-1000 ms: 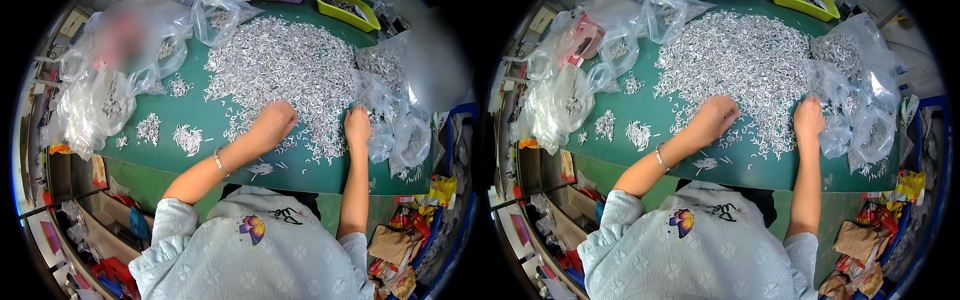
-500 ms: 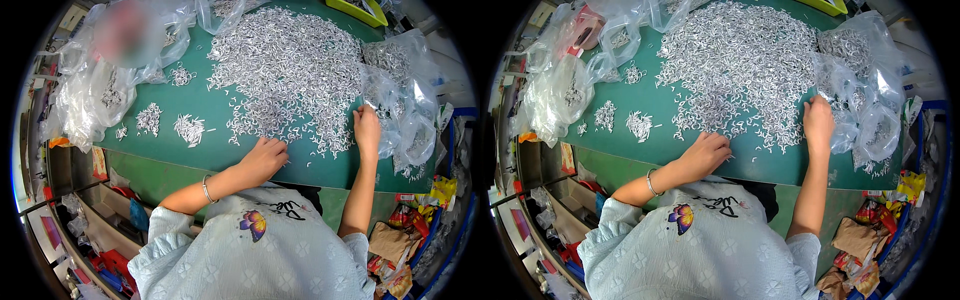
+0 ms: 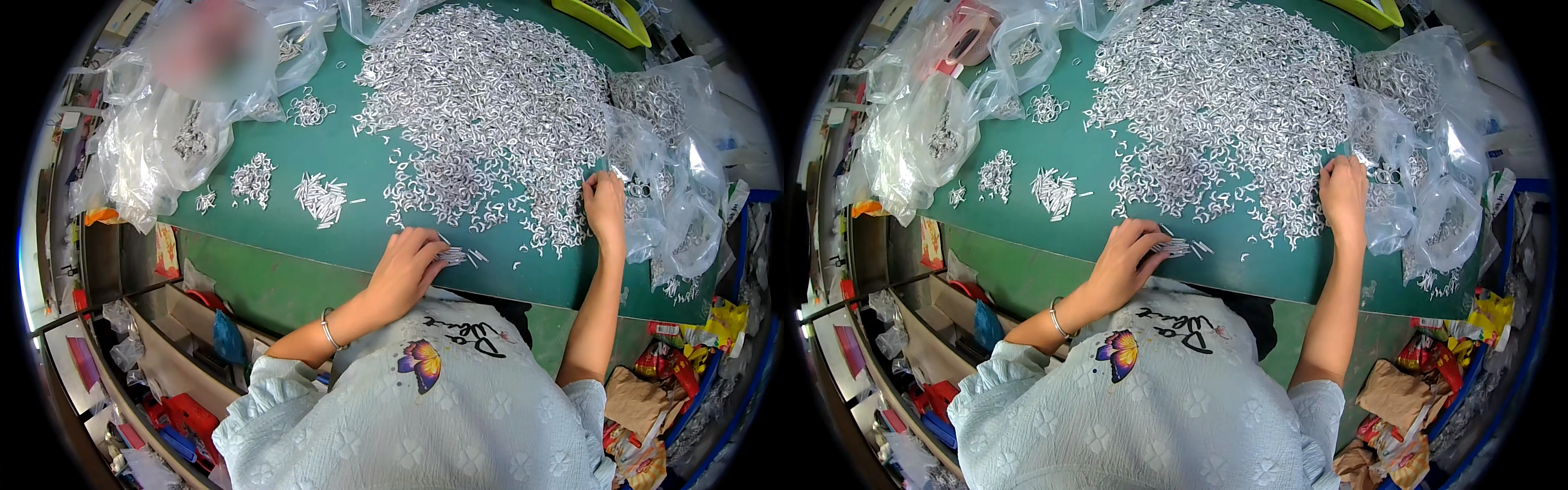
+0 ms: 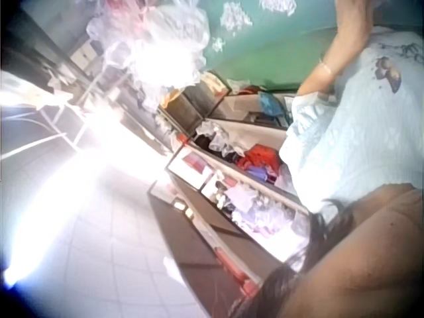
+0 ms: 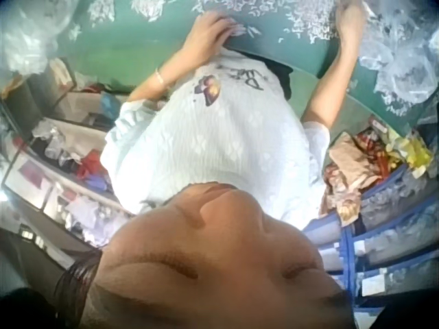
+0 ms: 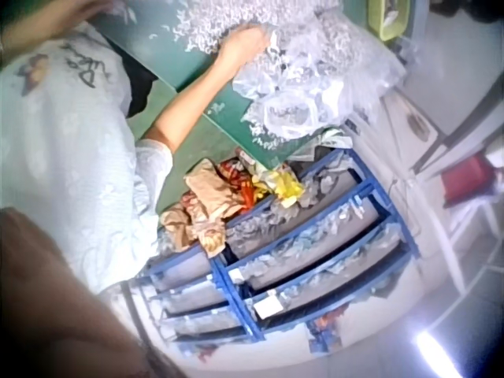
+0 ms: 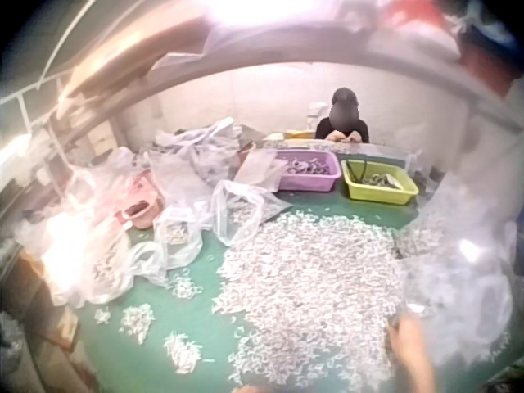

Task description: The person sorts through a large pile of small white metal components by hand, separating them into smaller organized groups on the table surface.

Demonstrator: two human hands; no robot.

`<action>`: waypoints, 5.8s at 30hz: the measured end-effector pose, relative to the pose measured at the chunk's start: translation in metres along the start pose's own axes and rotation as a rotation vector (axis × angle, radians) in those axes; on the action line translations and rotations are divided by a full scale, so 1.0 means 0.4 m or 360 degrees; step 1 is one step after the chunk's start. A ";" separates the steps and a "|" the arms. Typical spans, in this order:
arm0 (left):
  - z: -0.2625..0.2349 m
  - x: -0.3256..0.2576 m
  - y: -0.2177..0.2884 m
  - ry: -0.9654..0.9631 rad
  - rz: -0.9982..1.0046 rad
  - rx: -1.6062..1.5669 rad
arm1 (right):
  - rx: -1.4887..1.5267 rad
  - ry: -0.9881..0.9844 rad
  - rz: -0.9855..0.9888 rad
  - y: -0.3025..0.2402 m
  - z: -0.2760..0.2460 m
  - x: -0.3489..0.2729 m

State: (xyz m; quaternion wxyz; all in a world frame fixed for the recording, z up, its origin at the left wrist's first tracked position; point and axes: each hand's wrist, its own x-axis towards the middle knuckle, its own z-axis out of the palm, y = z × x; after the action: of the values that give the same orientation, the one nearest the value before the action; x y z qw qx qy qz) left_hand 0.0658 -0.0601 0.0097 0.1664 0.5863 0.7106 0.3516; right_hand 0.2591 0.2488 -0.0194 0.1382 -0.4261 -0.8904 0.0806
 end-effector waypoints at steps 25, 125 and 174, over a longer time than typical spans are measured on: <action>0.099 -0.116 -0.060 -0.0539 -0.1916 -0.3020 | 0.0552 -0.0567 -0.0390 -0.392 -0.040 -0.290; -0.134 0.029 -0.244 0.0703 -0.0184 0.0824 | 0.0347 -0.0207 -0.1120 -0.363 0.013 -0.112; 0.050 0.232 -0.067 0.0114 0.0472 0.0686 | 0.0421 -0.0159 -0.0853 -0.306 -0.034 -0.151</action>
State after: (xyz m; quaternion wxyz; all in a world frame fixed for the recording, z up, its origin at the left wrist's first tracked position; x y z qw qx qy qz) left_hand 0.0358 0.0326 -0.0065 -0.0410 0.6931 0.6808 0.2333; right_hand 0.2093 0.1258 0.0149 0.1648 -0.1497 -0.9586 0.1774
